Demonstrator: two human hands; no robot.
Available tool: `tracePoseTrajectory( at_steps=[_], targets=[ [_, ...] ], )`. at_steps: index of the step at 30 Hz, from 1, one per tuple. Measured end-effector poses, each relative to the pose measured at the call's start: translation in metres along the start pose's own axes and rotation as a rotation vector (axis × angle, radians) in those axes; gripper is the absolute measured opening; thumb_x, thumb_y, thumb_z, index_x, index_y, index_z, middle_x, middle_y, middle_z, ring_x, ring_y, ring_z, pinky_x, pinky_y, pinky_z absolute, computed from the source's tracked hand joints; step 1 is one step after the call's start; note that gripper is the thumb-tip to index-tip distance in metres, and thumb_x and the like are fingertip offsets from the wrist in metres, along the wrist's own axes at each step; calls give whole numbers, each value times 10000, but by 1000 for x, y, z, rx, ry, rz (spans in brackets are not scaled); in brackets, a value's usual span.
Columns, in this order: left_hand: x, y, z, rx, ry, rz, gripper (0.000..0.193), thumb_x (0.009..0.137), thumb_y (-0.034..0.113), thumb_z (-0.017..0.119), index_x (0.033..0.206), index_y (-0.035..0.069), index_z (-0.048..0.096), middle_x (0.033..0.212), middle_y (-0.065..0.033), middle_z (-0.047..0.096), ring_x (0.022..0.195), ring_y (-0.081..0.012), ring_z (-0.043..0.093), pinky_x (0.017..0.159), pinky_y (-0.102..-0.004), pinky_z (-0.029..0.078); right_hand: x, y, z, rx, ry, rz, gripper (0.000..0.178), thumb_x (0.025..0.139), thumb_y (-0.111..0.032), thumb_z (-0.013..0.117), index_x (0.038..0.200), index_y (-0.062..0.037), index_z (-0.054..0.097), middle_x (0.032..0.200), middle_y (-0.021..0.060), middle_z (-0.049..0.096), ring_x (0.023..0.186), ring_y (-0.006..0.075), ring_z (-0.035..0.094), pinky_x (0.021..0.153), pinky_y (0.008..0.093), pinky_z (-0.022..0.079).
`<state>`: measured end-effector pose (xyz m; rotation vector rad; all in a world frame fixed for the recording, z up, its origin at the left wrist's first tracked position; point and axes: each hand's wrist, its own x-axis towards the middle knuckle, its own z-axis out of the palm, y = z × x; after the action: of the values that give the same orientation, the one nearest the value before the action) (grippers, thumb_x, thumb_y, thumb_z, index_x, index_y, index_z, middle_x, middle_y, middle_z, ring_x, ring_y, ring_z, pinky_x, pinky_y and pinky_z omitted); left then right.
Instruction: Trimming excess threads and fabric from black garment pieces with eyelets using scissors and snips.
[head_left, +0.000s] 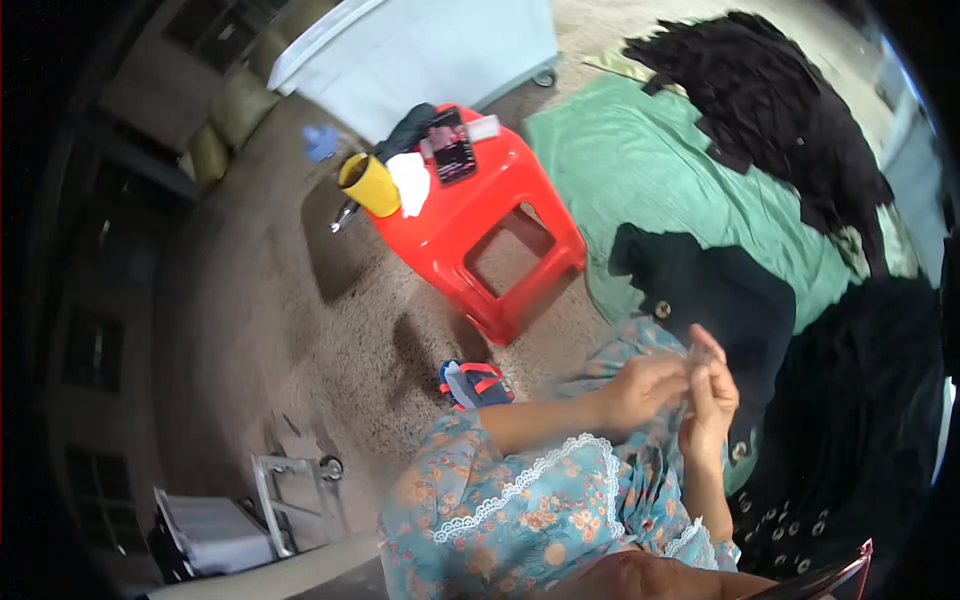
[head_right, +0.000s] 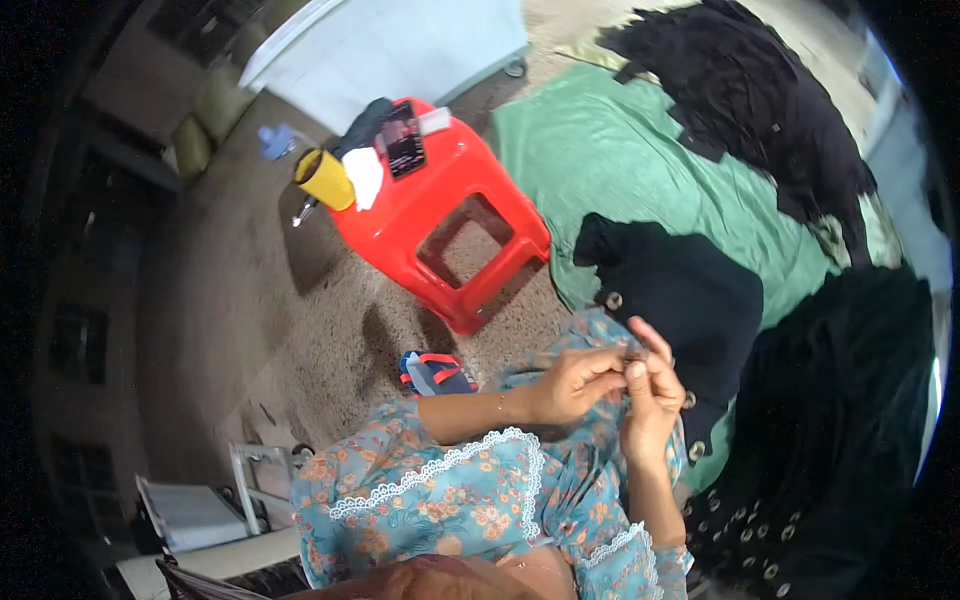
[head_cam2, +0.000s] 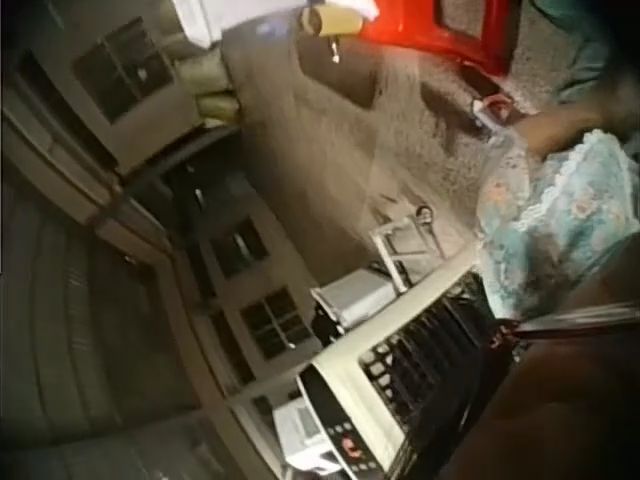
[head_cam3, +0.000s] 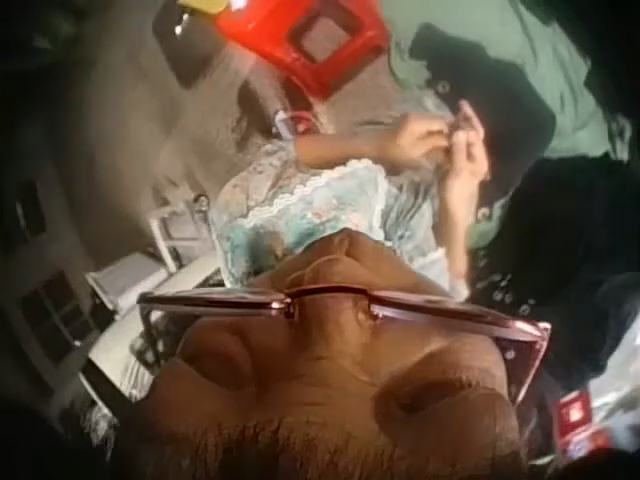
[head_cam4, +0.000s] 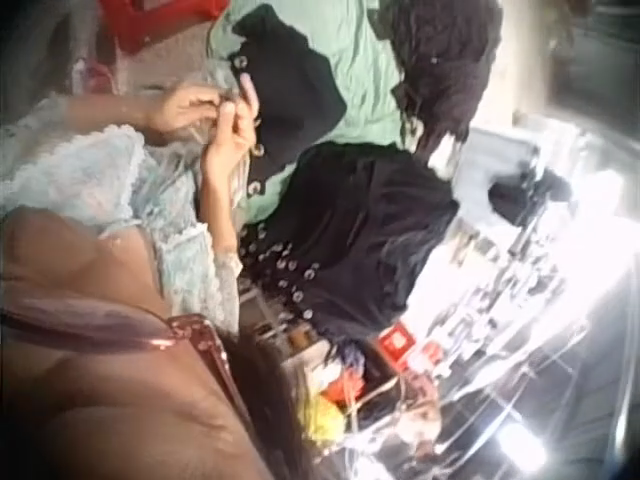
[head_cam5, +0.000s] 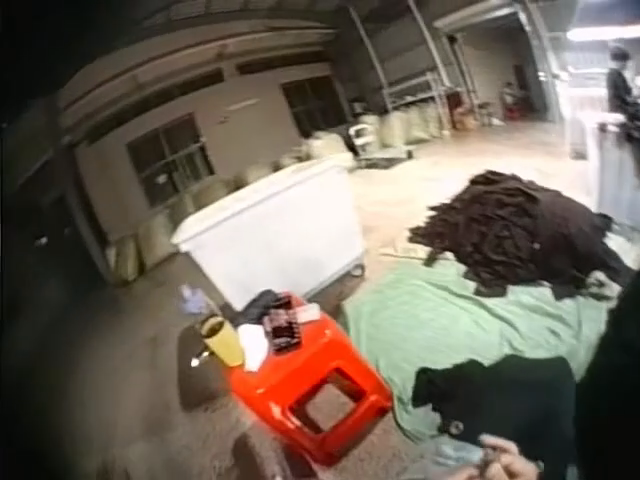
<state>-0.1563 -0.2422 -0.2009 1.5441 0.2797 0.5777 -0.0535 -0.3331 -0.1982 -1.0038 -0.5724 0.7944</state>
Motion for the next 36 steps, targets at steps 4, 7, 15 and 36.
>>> tracePoseTrajectory(
  at_steps=[4, 7, 15, 36],
  targets=[
    [-18, 11, -31, 295, 142, 60, 84, 925, 66, 535, 922, -6, 579, 721, -53, 567, 606, -110, 555, 565, -272, 451, 14, 18, 14, -141, -212, -36, 256, 896, -168, 635, 1102, -17, 661, 1292, 137, 547, 1159, 204, 499, 973, 349, 403],
    [-12, 24, -77, 474, 479, 84, 109, 945, 90, 507, 884, 33, 576, 724, -20, 551, 612, -77, 512, 548, -236, 419, 30, 2, 26, -667, -235, -250, 361, 886, -230, 622, 1181, -23, 608, 1291, 150, 534, 1218, 270, 450, 1025, 378, 338],
    [-22, 38, -309, 1339, 1146, 152, 205, 884, 69, 543, 1049, -3, 640, 868, -215, 642, 793, -373, 632, 721, -440, 488, 55, 16, -52, -699, 155, -154, 231, 932, -103, 556, 1139, -20, 614, 1229, 96, 560, 1095, 177, 543, 882, 285, 438],
    [77, 31, -348, 1663, 862, 64, 262, 901, 295, 540, 916, 73, 677, 1128, -127, 533, 1073, -330, 479, 851, -488, 406, 23, -7, -110, -1568, 213, -317, 252, 900, -97, 574, 1142, -34, 608, 1248, 137, 552, 1130, 314, 498, 956, 411, 361]
  ],
)
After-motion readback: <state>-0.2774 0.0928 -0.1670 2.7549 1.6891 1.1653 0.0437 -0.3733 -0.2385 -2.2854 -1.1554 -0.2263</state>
